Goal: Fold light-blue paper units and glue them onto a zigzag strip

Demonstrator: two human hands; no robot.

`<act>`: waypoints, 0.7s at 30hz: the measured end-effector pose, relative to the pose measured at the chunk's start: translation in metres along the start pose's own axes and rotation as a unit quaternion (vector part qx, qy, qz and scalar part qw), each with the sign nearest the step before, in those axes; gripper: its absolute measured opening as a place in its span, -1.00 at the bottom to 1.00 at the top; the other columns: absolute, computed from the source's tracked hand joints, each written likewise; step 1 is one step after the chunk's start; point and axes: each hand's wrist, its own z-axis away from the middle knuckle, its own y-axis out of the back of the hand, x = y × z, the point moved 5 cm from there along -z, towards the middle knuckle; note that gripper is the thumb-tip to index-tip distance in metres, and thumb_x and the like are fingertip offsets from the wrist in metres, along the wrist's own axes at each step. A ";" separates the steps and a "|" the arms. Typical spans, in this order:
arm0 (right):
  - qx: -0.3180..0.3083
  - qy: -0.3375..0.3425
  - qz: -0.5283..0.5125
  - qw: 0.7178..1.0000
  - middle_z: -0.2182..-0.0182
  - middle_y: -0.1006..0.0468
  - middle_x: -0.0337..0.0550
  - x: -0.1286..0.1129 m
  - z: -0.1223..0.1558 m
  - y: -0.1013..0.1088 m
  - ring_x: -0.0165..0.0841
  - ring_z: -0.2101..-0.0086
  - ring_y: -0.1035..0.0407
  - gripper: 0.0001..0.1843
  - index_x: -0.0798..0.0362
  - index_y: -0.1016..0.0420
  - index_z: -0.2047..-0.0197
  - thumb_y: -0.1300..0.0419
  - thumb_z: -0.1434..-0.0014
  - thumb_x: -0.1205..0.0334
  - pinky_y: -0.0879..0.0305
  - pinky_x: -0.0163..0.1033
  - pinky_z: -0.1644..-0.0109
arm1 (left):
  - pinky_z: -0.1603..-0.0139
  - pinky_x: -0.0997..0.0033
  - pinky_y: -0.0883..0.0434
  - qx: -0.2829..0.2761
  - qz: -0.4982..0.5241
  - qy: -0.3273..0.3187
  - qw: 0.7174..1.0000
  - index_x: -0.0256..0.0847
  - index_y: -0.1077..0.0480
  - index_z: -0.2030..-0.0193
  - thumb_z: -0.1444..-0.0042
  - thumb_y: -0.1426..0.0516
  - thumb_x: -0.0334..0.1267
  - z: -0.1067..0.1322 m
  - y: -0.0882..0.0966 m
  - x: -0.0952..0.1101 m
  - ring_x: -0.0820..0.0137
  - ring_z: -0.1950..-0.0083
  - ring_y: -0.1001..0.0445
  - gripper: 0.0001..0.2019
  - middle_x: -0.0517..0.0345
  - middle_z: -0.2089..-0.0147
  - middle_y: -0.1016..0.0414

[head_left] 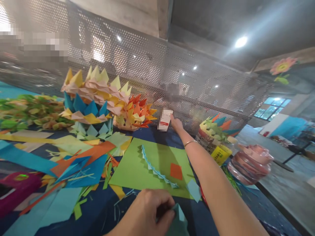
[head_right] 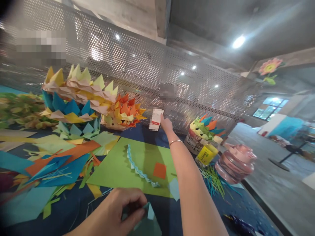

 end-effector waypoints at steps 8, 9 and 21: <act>-0.013 0.020 -0.036 0.999 0.03 -0.39 -0.06 -0.017 0.070 0.040 -0.27 0.13 -0.38 -0.68 0.10 -0.32 -0.04 -0.10 -0.24 0.19 -0.37 -0.06 0.10 | 0.49 0.53 -0.18 0.036 0.023 0.000 0.999 -0.23 -0.32 0.50 0.04 -0.03 -0.35 0.001 0.010 0.004 0.50 0.53 -0.21 -0.91 0.29 0.59 -0.25; -0.014 0.031 -0.044 0.998 0.03 -0.39 -0.06 -0.021 0.085 0.046 -0.27 0.13 -0.38 -0.69 0.10 -0.32 -0.03 -0.10 -0.24 0.19 -0.37 -0.06 0.10 | 0.48 0.52 -0.18 0.042 0.031 -0.006 0.999 -0.24 -0.32 0.49 0.04 -0.04 -0.33 0.000 0.012 0.004 0.50 0.52 -0.22 -0.91 0.28 0.57 -0.26; -0.011 0.111 -0.183 0.977 0.44 -0.50 -0.24 -0.026 0.273 0.082 -0.40 0.41 -0.40 -0.78 0.04 -0.41 0.21 -0.11 -0.02 0.37 -0.31 -0.31 0.31 | 0.41 0.48 -0.31 0.039 0.147 0.014 0.988 -0.27 -0.36 0.42 0.05 -0.14 -0.16 -0.004 0.021 -0.003 0.49 0.49 -0.35 -0.81 0.26 0.54 -0.34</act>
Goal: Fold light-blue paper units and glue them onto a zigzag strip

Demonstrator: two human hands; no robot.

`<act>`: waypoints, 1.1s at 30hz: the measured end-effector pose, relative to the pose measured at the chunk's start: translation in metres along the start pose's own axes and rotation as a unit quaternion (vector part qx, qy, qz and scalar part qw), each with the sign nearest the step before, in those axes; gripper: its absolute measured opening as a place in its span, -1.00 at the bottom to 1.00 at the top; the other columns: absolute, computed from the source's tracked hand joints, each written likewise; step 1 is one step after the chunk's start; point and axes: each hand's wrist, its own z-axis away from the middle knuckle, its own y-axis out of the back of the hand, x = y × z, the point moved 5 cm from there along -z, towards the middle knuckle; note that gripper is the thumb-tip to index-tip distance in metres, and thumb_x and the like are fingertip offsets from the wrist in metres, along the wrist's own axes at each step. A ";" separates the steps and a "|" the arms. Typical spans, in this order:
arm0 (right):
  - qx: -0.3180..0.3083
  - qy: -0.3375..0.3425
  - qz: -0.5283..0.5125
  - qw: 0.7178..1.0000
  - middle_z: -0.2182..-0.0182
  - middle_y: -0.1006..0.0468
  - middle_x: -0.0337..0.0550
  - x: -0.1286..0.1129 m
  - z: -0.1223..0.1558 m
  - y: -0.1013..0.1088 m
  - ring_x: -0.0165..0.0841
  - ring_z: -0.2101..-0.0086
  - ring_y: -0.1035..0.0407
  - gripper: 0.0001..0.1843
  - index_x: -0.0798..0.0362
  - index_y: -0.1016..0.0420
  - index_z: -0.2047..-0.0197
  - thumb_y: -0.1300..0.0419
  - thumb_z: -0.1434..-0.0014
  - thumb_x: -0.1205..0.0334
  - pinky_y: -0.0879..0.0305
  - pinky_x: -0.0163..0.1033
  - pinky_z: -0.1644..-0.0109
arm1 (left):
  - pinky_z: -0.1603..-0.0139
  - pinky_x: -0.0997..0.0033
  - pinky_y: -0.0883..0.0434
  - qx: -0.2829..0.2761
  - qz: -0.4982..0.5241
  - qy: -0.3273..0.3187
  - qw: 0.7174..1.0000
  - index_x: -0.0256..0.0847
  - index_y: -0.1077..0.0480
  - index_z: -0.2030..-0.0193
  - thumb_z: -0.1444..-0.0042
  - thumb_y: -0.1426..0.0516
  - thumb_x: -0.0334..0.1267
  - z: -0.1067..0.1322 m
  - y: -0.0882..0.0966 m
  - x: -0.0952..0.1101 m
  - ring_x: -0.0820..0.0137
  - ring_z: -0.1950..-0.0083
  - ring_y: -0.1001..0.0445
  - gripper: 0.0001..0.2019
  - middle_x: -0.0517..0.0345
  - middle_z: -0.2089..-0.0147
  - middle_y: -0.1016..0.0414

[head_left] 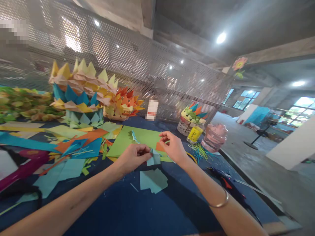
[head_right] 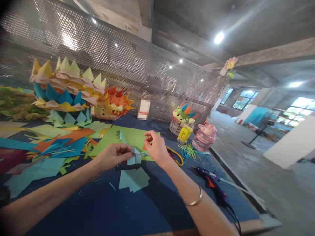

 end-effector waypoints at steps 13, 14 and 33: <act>-0.030 -0.051 -0.166 0.984 0.56 -0.32 -0.30 0.014 0.034 -0.007 -0.46 0.57 -0.21 -0.83 0.06 -0.40 0.31 -0.02 -0.15 0.22 -0.16 -0.36 0.49 | 0.39 0.50 -0.33 0.004 0.014 0.032 0.999 -0.29 -0.37 0.42 0.04 -0.15 -0.21 0.002 0.000 0.004 0.51 0.48 -0.36 -0.84 0.27 0.52 -0.38; -0.046 -0.052 -0.189 0.979 0.56 -0.31 -0.30 0.011 0.036 -0.010 -0.45 0.55 -0.21 -0.78 0.06 -0.40 0.29 0.00 -0.19 0.15 -0.15 -0.35 0.48 | 0.40 0.50 -0.32 0.003 0.009 0.031 0.999 -0.29 -0.37 0.41 0.04 -0.15 -0.20 0.002 0.000 0.004 0.50 0.48 -0.37 -0.84 0.27 0.52 -0.39; -0.096 -0.148 -0.342 0.923 0.62 -0.25 -0.33 0.011 0.044 -0.027 -0.48 0.57 -0.12 -0.66 0.06 -0.33 0.58 -0.24 0.03 -0.01 -0.14 -0.35 0.48 | 0.23 0.42 -0.39 0.012 -0.153 -0.136 0.979 -0.19 -0.27 0.14 -0.15 0.04 -0.36 0.008 0.002 0.022 0.42 0.27 -0.44 -0.83 0.15 0.28 -0.43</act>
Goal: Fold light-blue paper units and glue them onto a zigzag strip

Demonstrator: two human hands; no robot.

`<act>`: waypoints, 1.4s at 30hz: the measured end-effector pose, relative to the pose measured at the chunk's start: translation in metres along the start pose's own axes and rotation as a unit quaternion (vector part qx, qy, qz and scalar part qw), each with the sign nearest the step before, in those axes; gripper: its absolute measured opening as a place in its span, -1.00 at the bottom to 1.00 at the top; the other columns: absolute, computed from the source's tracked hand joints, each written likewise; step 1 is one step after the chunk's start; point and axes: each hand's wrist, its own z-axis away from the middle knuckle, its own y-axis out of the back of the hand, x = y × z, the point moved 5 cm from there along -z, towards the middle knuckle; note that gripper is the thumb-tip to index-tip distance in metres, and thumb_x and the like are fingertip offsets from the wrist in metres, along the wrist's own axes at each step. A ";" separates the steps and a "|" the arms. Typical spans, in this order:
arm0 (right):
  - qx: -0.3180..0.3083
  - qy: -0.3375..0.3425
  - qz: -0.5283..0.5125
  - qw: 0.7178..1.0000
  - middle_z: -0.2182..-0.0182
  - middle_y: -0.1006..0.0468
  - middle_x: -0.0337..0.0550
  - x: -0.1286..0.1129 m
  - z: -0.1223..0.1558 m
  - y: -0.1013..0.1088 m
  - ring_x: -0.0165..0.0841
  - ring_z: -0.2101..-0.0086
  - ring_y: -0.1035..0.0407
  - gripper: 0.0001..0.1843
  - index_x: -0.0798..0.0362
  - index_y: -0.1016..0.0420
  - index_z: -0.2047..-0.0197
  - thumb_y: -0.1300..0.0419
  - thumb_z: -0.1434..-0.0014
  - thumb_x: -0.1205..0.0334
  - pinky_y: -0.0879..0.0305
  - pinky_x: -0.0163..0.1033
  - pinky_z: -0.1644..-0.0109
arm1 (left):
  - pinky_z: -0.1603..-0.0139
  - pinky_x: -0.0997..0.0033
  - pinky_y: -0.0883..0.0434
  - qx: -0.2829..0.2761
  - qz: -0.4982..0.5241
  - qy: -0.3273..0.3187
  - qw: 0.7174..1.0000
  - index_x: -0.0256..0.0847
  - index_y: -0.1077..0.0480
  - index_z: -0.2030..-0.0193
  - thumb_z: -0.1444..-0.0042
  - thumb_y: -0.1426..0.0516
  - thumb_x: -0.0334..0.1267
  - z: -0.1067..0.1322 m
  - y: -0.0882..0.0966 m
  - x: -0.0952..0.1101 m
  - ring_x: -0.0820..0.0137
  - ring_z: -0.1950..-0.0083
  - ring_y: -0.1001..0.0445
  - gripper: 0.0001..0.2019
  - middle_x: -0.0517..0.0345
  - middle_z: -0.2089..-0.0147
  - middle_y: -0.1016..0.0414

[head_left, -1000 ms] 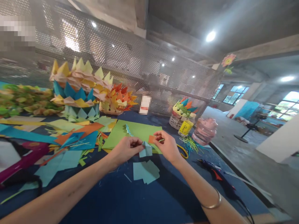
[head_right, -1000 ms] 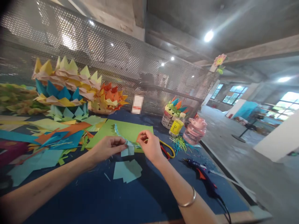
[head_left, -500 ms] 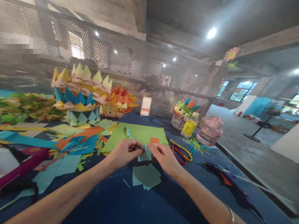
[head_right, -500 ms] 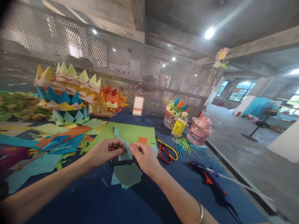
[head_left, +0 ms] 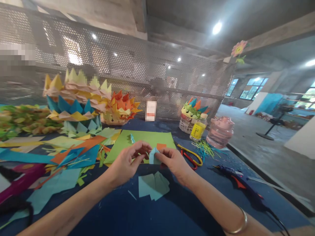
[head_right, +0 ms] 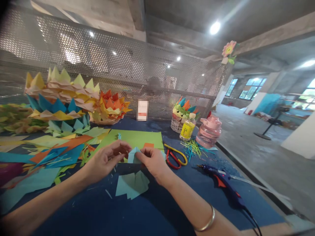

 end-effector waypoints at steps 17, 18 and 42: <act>-0.014 0.020 -0.011 1.000 0.57 -0.31 -0.32 -0.003 0.002 -0.005 -0.49 0.57 -0.13 -0.69 0.07 -0.40 0.48 -0.23 0.02 -0.03 -0.07 -0.36 0.49 | 0.31 0.46 -0.29 -0.027 0.040 0.044 0.998 -0.23 -0.43 0.43 -0.06 -0.09 -0.19 -0.005 -0.002 -0.006 0.44 0.36 -0.33 -0.81 0.18 0.41 -0.40; -0.014 0.021 -0.011 1.000 0.58 -0.31 -0.33 -0.003 0.002 -0.005 -0.50 0.57 -0.12 -0.69 0.07 -0.40 0.48 -0.22 0.01 -0.02 -0.07 -0.36 0.49 | 0.33 0.47 -0.28 -0.035 0.056 0.056 0.996 -0.23 -0.43 0.43 -0.05 -0.09 -0.19 -0.005 -0.003 -0.007 0.45 0.38 -0.32 -0.82 0.20 0.44 -0.39; -0.011 0.027 -0.006 1.000 0.59 -0.28 -0.33 -0.004 0.006 -0.011 -0.51 0.57 -0.12 -0.65 0.11 -0.38 0.47 -0.22 -0.02 -0.05 -0.09 -0.39 0.50 | 0.39 0.46 -0.39 0.037 0.147 0.123 0.981 -0.25 -0.34 0.38 0.05 -0.18 -0.22 0.000 -0.010 -0.016 0.45 0.46 -0.42 -0.85 0.25 0.51 -0.40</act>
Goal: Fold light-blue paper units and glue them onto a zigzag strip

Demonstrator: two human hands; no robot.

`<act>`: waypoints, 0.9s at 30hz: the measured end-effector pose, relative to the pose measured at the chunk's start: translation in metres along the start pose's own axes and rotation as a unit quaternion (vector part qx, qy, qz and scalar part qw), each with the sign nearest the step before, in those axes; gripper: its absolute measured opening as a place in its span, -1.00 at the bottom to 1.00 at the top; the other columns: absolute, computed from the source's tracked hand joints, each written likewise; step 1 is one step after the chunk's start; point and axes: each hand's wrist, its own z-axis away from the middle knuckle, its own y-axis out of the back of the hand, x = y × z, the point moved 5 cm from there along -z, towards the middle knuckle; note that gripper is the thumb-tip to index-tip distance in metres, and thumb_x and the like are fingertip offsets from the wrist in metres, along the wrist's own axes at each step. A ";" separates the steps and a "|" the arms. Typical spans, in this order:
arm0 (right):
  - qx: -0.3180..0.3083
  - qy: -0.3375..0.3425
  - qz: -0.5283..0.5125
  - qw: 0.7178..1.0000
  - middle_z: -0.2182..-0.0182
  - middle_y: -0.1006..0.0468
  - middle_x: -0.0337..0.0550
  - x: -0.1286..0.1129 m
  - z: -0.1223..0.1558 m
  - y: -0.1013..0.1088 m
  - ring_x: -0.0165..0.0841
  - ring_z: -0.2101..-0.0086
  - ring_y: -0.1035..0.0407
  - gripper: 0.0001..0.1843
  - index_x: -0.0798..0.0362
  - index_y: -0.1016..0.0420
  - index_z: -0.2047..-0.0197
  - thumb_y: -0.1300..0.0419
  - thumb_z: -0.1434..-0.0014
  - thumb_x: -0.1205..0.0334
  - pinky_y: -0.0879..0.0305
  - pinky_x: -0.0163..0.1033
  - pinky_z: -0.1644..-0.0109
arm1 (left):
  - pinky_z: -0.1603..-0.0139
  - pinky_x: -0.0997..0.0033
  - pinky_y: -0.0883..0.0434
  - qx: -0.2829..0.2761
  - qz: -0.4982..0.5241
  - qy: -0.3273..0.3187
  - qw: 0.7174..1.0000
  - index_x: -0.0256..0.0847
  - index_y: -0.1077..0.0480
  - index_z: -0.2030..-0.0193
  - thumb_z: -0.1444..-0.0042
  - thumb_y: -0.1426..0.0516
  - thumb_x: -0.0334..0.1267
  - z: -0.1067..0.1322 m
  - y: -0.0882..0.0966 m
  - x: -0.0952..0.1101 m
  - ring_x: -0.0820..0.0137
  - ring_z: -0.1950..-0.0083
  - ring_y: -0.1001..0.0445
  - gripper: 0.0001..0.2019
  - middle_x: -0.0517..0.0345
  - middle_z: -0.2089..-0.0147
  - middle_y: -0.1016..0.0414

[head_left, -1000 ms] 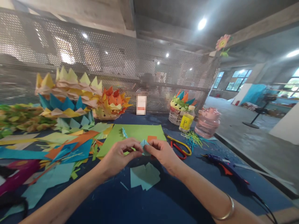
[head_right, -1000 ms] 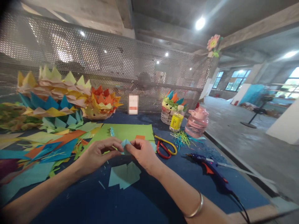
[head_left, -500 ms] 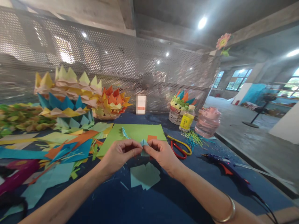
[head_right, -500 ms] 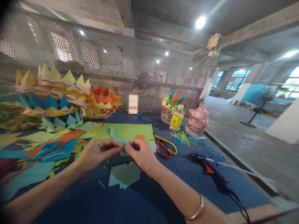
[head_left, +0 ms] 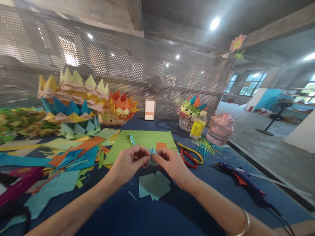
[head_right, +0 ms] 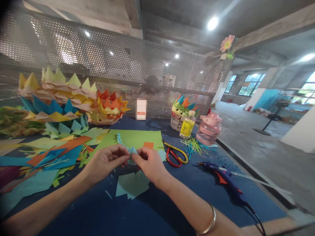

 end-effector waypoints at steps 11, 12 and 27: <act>-0.049 -0.021 -0.001 0.999 0.52 -0.37 -0.28 0.009 0.001 -0.009 -0.51 0.52 -0.17 -0.76 0.15 -0.46 0.38 -0.26 0.00 0.12 -0.09 -0.37 0.42 | 0.41 0.50 -0.38 0.042 -0.022 -0.011 0.999 -0.21 -0.31 0.37 0.07 -0.18 -0.23 0.000 0.006 -0.002 0.46 0.44 -0.40 -0.84 0.26 0.49 -0.39; -0.049 -0.019 0.000 0.999 0.53 -0.37 -0.28 0.010 0.001 -0.009 -0.51 0.52 -0.16 -0.76 0.15 -0.47 0.37 -0.26 -0.01 0.12 -0.08 -0.37 0.43 | 0.41 0.50 -0.38 0.041 -0.025 -0.013 0.999 -0.21 -0.31 0.37 0.07 -0.18 -0.23 0.000 0.006 -0.001 0.46 0.44 -0.40 -0.85 0.27 0.50 -0.39; -0.055 -0.008 0.029 0.998 0.48 -0.53 -0.21 0.010 0.002 -0.008 -0.40 0.46 -0.37 -0.77 0.12 -0.54 0.36 -0.24 -0.02 0.11 -0.25 -0.32 0.37 | 0.48 0.52 -0.32 0.012 0.033 0.004 0.999 -0.23 -0.28 0.34 0.09 -0.17 -0.30 0.001 0.002 0.003 0.51 0.55 -0.36 -0.83 0.34 0.57 -0.32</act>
